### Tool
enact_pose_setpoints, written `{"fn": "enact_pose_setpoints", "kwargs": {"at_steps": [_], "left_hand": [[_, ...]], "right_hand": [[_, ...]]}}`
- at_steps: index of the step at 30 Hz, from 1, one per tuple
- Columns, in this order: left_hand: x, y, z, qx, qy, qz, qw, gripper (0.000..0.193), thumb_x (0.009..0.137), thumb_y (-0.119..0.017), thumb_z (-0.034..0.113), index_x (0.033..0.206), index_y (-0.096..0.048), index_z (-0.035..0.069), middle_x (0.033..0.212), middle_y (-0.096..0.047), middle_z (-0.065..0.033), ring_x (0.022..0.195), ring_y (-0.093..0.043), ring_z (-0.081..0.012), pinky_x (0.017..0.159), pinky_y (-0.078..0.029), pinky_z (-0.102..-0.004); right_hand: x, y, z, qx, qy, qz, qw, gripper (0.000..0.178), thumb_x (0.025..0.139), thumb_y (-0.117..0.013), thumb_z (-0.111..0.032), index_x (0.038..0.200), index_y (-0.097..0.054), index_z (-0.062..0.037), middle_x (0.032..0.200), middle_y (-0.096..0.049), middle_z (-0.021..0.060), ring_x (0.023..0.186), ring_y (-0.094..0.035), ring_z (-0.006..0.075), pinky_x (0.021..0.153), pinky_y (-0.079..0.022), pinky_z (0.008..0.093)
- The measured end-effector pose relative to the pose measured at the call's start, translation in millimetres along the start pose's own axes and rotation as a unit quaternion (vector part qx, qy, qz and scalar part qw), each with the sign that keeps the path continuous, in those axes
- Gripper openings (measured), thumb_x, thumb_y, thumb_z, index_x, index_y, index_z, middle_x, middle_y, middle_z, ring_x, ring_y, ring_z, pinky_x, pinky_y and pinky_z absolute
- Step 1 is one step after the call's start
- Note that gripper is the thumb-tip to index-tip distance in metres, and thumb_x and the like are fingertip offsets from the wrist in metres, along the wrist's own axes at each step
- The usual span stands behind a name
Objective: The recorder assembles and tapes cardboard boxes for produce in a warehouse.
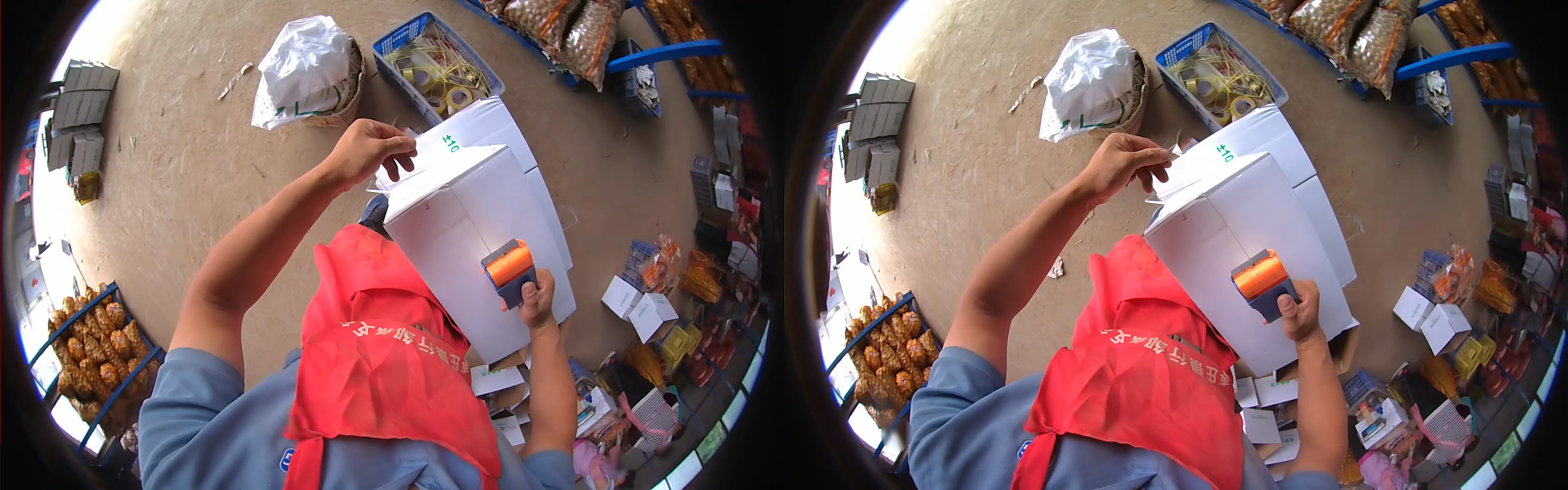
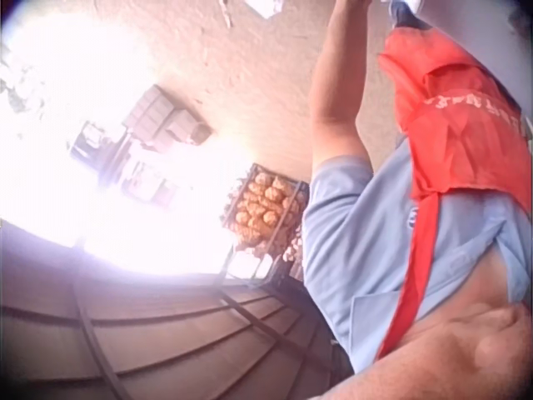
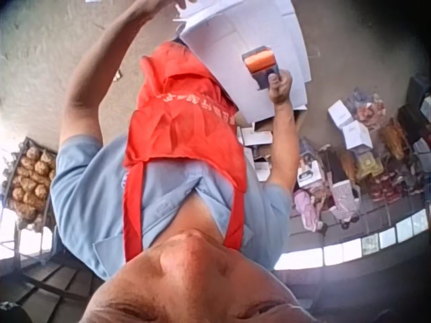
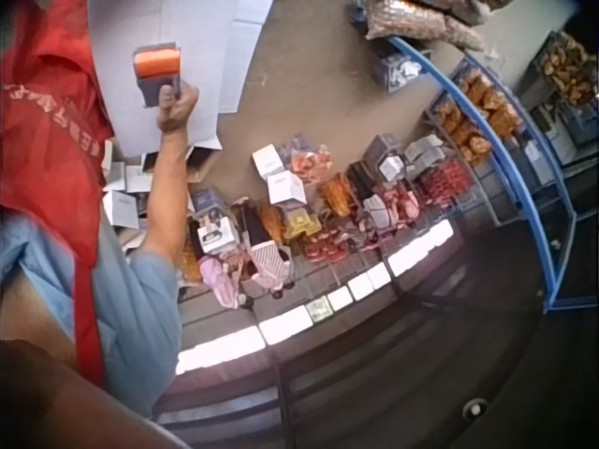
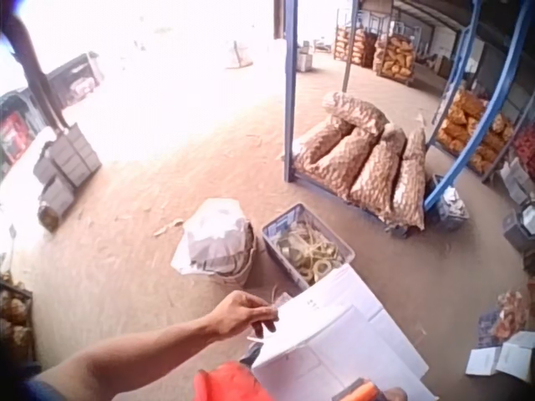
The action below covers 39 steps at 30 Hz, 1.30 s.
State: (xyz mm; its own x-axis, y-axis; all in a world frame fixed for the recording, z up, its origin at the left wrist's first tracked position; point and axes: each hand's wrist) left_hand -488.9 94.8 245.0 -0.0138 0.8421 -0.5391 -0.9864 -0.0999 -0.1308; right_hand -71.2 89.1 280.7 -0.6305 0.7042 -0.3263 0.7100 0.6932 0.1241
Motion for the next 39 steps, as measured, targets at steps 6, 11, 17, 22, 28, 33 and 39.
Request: {"fn": "enact_pose_setpoints", "kwargs": {"at_steps": [6, 11, 17, 22, 28, 33, 39], "left_hand": [[27, 4, -16, 0.012, 0.034, -0.034, 0.999, 0.028, 0.103, -0.072, 0.020, 0.097, -0.079, -0.006, 0.083, -0.080, -0.0127, 0.060, -0.069, -0.0125, 0.052, -0.053, -0.0263], [36, -2, -42, 0.044, 0.050, -0.054, 0.996, 0.031, 0.102, -0.072, 0.025, 0.095, -0.080, -0.005, 0.080, -0.079, -0.0116, 0.053, -0.063, -0.0108, 0.050, -0.050, -0.0251], [21, -53, -68, 0.297, -0.011, 0.045, 0.954, 0.034, 0.099, -0.075, 0.035, 0.106, -0.082, 0.003, 0.090, -0.079, -0.0159, 0.082, -0.075, -0.0271, 0.078, -0.058, -0.0422], [24, -41, -69, 0.500, 0.048, 0.006, 0.865, 0.033, 0.100, -0.068, 0.029, 0.121, -0.078, 0.005, 0.108, -0.080, -0.0169, 0.101, -0.076, -0.0359, 0.091, -0.059, -0.0467], [4, -31, -71, 0.105, -0.104, 0.007, 0.989, 0.051, 0.115, -0.048, 0.040, 0.143, -0.068, 0.002, 0.143, -0.071, -0.0182, 0.134, -0.067, -0.0292, 0.116, -0.048, -0.0388], [-5, -46, -63, 0.135, -0.020, -0.125, 0.983, 0.064, 0.118, -0.034, 0.048, 0.155, -0.058, 0.001, 0.163, -0.054, -0.0188, 0.155, -0.044, -0.0289, 0.129, -0.032, -0.0389], [-23, -49, -42, 0.360, -0.346, -0.053, 0.865, 0.055, 0.113, -0.041, 0.029, 0.157, -0.051, -0.003, 0.170, -0.041, -0.0247, 0.160, -0.035, -0.0385, 0.132, -0.029, -0.0477]], "right_hand": [[4, -4, -6, 0.002, -0.023, 0.008, 1.000, 0.083, 0.101, -0.058, -0.075, 0.081, -0.069, 0.0045, 0.064, -0.069, 0.0100, 0.053, -0.069, 0.0178, 0.050, -0.055, 0.0311], [3, -4, -5, -0.005, -0.040, 0.015, 0.999, 0.082, 0.101, -0.060, -0.074, 0.080, -0.069, 0.0044, 0.063, -0.069, 0.0097, 0.052, -0.069, 0.0179, 0.049, -0.055, 0.0309], [3, -5, -2, -0.013, -0.041, 0.026, 0.999, 0.082, 0.100, -0.060, -0.075, 0.080, -0.069, 0.0045, 0.063, -0.069, 0.0093, 0.051, -0.069, 0.0179, 0.048, -0.054, 0.0308], [4, -7, -4, -0.012, -0.044, 0.026, 0.999, 0.084, 0.098, -0.060, -0.077, 0.080, -0.069, 0.0044, 0.062, -0.068, 0.0089, 0.051, -0.068, 0.0172, 0.048, -0.054, 0.0305], [5, -10, -3, -0.009, -0.025, 0.037, 0.999, 0.084, 0.098, -0.061, -0.077, 0.080, -0.069, 0.0047, 0.062, -0.067, 0.0082, 0.052, -0.067, 0.0159, 0.047, -0.053, 0.0305], [3, -9, -3, -0.012, -0.030, 0.043, 0.999, 0.080, 0.099, -0.062, -0.074, 0.082, -0.070, 0.0038, 0.063, -0.067, 0.0072, 0.053, -0.067, 0.0156, 0.048, -0.053, 0.0300], [6, -7, -15, -0.005, -0.025, 0.026, 0.999, 0.075, 0.102, -0.063, -0.069, 0.083, -0.070, 0.0030, 0.064, -0.066, 0.0068, 0.053, -0.066, 0.0146, 0.049, -0.051, 0.0298]]}}
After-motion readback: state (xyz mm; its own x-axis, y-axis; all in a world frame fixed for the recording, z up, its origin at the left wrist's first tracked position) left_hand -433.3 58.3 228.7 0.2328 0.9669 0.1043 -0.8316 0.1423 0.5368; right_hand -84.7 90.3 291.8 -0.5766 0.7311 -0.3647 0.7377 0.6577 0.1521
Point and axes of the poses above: each hand's wrist, its own x-axis towards the middle knuckle, its own y-axis out of the back of the hand, z = x × y
